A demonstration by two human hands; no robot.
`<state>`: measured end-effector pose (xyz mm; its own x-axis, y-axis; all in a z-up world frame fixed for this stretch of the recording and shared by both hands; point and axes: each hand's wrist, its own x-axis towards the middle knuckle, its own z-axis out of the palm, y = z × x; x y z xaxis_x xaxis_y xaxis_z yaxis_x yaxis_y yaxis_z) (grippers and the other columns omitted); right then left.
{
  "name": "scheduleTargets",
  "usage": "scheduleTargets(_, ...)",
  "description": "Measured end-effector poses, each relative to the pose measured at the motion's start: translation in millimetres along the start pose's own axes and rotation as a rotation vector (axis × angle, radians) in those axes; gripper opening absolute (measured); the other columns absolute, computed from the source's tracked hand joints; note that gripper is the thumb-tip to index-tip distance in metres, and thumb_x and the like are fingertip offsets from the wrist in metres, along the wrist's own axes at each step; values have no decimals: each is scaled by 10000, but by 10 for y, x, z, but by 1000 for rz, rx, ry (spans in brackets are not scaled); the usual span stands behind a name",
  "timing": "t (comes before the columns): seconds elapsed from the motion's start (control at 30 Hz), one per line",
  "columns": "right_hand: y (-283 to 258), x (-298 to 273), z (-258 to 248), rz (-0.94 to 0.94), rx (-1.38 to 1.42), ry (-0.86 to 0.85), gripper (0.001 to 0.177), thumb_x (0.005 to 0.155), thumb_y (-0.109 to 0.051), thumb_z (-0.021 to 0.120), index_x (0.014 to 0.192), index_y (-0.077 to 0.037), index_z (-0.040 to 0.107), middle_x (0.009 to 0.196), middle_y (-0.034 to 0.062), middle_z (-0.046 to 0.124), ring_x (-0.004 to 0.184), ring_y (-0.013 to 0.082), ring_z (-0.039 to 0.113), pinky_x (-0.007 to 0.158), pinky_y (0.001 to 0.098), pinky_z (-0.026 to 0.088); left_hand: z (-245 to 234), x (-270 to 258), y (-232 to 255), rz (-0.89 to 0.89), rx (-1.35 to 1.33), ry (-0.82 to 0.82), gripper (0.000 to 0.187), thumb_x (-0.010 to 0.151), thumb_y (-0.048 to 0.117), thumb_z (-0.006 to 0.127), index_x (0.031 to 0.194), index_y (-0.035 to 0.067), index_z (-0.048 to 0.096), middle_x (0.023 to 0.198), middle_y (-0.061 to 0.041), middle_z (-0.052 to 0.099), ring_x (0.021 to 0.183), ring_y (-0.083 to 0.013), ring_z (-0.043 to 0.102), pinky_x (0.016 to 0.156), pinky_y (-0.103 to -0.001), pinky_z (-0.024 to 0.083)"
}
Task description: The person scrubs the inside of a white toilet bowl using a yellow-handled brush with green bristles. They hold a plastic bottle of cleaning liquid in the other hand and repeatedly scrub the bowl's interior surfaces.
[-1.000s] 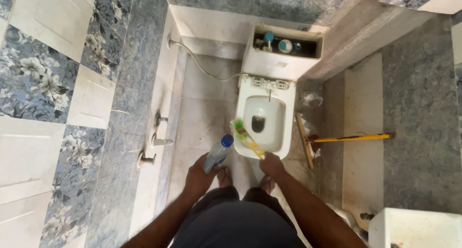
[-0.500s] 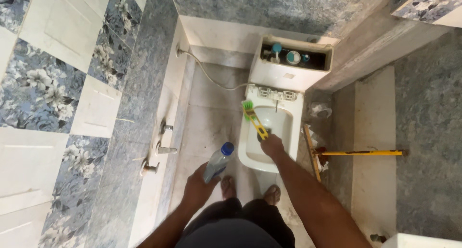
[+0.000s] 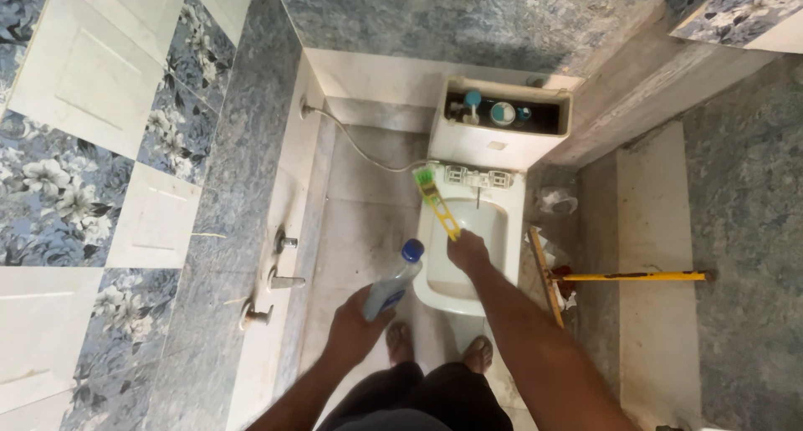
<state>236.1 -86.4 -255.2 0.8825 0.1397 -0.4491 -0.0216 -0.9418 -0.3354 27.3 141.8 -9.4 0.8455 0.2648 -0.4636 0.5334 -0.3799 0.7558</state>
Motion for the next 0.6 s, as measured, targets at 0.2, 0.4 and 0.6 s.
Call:
scheduleTargets(0.2, 89, -427, -124, 130, 299, 32, 475, 910, -286, 545, 1325, -57, 577, 1120, 235, 721, 1051, 424, 694, 943, 465, 552, 94, 171, 112, 43, -17, -30, 579, 801, 265, 784, 1328, 87, 625, 1134, -176, 764, 1067, -309, 749, 918, -381, 576)
scheduleTargets(0.4, 214, -555, -175, 177, 284, 66, 481, 906, -253, 557, 1347, -69, 615, 1176, 234, 712, 1108, 431, 669, 986, 475, 533, 184, 250, 216, 79, -4, -38, 565, 806, 259, 767, 1323, 77, 632, 1128, -186, 757, 1042, -333, 743, 893, -399, 577)
scheduleTargets(0.6, 560, -441, -127, 102, 131, 99, 419, 933, -255, 555, 1269, -14, 620, 1215, 235, 698, 1147, 422, 657, 1024, 485, 516, 229, 281, 300, 34, -1, -79, 559, 837, 262, 742, 1343, 71, 604, 1172, -186, 749, 1088, -320, 733, 923, -392, 571)
